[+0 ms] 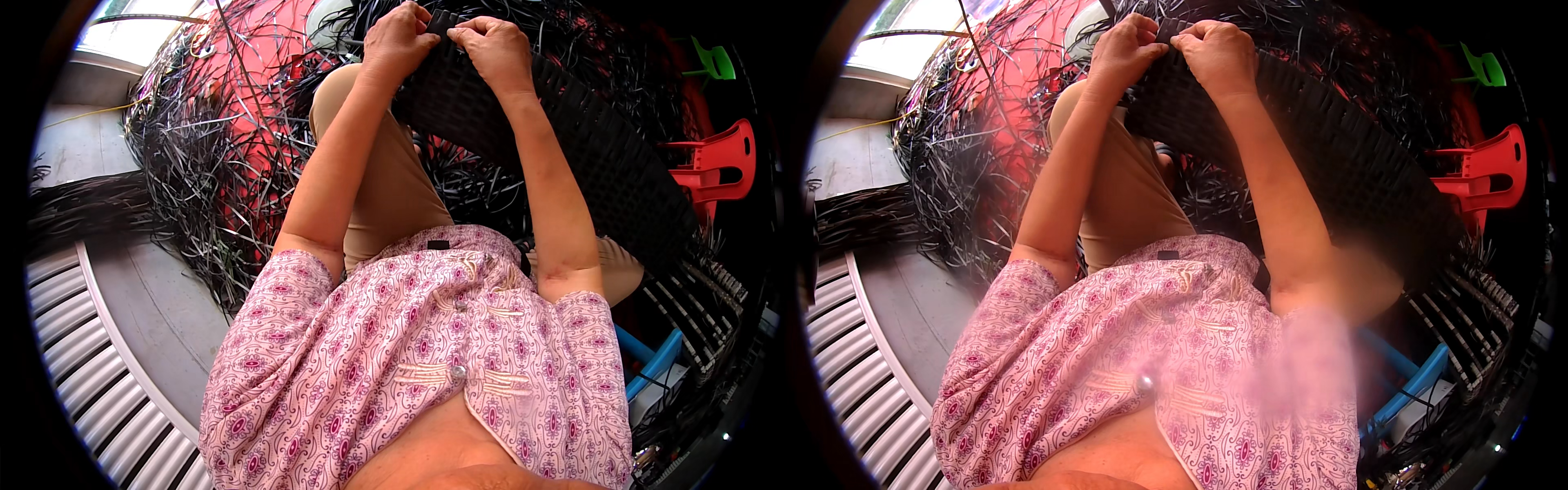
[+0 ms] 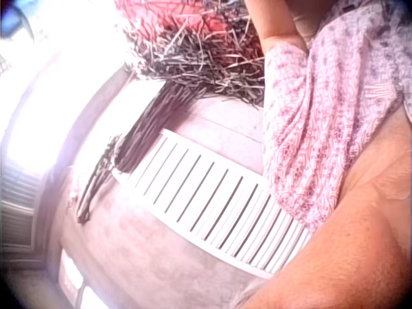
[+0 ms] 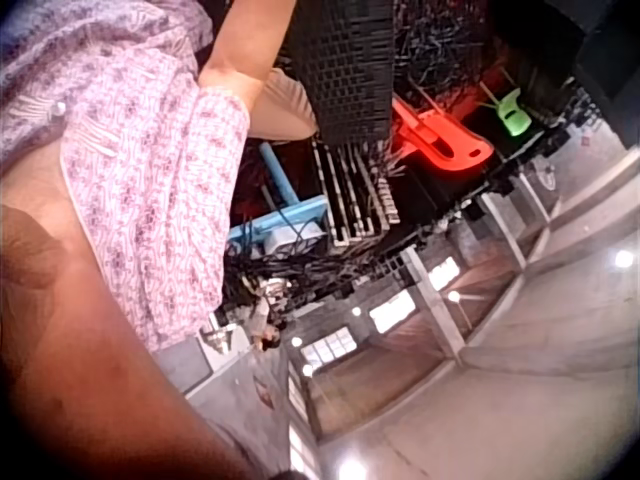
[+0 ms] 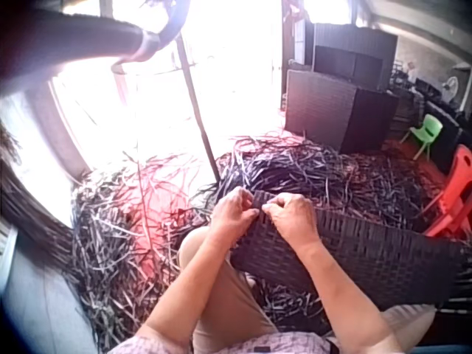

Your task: The person weaves a black plastic basket by hand, interlacing thin black plastic strips through the vertical ribs of the basket frame. They work on the basket while sitting cross-legged on the floor, occasionally lifting and rotating the basket to access different sections.

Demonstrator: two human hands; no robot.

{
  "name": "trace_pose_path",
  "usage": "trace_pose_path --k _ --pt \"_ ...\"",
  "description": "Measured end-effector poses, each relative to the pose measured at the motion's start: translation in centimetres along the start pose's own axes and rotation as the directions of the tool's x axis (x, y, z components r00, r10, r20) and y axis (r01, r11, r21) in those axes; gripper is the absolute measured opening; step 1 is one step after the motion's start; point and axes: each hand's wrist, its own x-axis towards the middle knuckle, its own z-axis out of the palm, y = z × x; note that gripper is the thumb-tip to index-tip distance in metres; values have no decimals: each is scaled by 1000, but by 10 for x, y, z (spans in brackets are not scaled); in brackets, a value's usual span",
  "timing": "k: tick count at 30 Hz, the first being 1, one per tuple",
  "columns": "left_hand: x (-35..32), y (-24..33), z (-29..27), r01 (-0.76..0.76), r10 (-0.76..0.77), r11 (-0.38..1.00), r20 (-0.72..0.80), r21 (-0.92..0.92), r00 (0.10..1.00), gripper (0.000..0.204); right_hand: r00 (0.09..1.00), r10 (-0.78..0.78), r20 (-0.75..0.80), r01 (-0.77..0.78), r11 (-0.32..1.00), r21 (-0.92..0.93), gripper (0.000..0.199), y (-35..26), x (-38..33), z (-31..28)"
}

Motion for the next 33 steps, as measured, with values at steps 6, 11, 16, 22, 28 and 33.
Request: trace_pose_path --k 6,11,16,22,28,33 --pt "-10 24 4 -43 58 990 -113 131 992 32 998 -64 9 65 983 -170 22 6 5 3" --pt "-12 25 3 -40 58 990 -130 138 990 29 997 1 77 19 967 -256 23 4 13 8" --pt "-13 26 3 -61 79 990 -146 124 986 27 985 89 147 -30 932 -362 26 -2 25 8" --pt "-14 20 5 -80 96 991 -161 103 982 25 961 151 233 -38 904 -427 30 -8 31 10" --pt "-13 15 9 -80 87 996 -186 46 979 28 979 -155 132 200 858 -472 22 -15 16 14" --pt "-6 4 3 50 -56 994 -64 -96 996 37 968 -236 87 251 880 -403 25 -13 9 11"
